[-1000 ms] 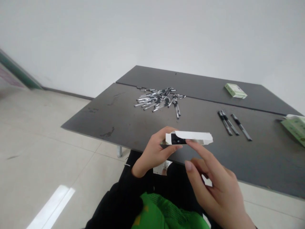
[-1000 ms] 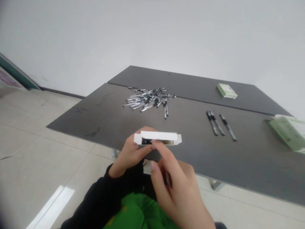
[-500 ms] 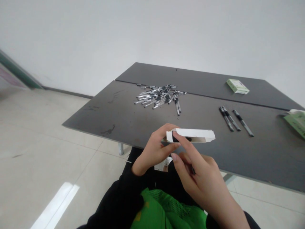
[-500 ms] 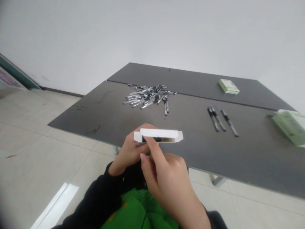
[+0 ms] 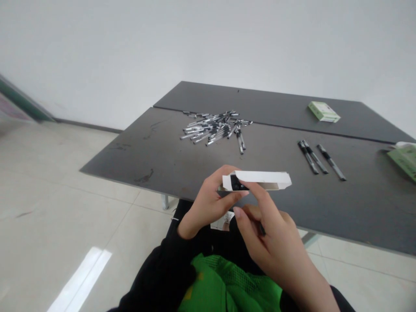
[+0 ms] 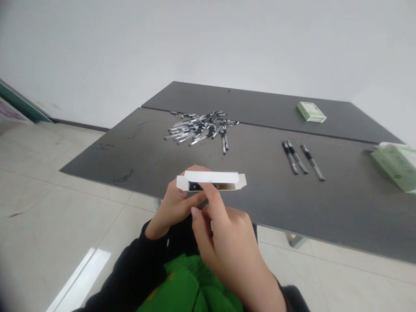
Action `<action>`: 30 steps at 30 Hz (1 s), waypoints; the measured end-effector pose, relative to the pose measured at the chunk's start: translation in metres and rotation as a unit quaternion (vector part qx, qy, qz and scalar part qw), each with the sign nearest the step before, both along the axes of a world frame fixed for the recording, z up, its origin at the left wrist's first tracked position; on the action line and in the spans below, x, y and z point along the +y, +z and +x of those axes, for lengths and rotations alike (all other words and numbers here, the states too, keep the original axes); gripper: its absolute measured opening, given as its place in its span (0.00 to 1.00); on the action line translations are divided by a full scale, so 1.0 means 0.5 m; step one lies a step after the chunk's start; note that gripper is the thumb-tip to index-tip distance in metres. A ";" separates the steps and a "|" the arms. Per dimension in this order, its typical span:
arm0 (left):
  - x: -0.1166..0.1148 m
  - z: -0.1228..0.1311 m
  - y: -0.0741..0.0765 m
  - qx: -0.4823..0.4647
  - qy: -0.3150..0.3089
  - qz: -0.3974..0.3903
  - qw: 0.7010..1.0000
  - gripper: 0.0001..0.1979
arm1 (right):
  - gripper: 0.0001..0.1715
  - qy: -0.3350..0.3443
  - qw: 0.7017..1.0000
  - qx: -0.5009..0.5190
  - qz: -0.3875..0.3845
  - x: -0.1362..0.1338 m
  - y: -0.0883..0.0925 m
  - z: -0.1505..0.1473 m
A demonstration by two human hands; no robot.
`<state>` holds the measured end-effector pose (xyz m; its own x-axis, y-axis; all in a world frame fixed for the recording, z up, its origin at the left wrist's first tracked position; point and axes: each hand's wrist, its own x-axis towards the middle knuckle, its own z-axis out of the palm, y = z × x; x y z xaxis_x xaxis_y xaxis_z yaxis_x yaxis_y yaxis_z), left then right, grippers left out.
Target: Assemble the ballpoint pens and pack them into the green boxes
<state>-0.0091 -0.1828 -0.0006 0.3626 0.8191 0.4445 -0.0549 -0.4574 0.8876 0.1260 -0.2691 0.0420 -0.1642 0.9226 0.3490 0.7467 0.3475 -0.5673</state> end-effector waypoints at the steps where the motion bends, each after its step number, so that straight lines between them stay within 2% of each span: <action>1: 0.000 0.000 0.001 -0.001 -0.002 -0.004 1.000 0.12 | 0.23 0.000 1.000 0.002 -0.003 0.001 -0.001 -0.001; 6: -0.001 0.000 0.002 0.008 -0.001 -0.002 1.000 0.11 | 0.21 -0.016 0.999 0.011 0.042 -0.001 0.007 0.008; 18: -0.001 0.002 -0.007 0.004 -0.002 -0.002 1.000 0.11 | 0.18 -0.024 0.998 -0.014 0.062 0.002 0.012 0.015; 26: -0.002 0.004 -0.004 0.020 0.014 0.002 1.000 0.10 | 0.24 -0.043 0.997 -0.017 0.054 -0.009 0.007 0.023; 30: 0.000 0.002 -0.004 0.024 0.013 0.005 1.000 0.10 | 0.23 -0.007 0.998 -0.020 0.052 -0.014 0.012 0.016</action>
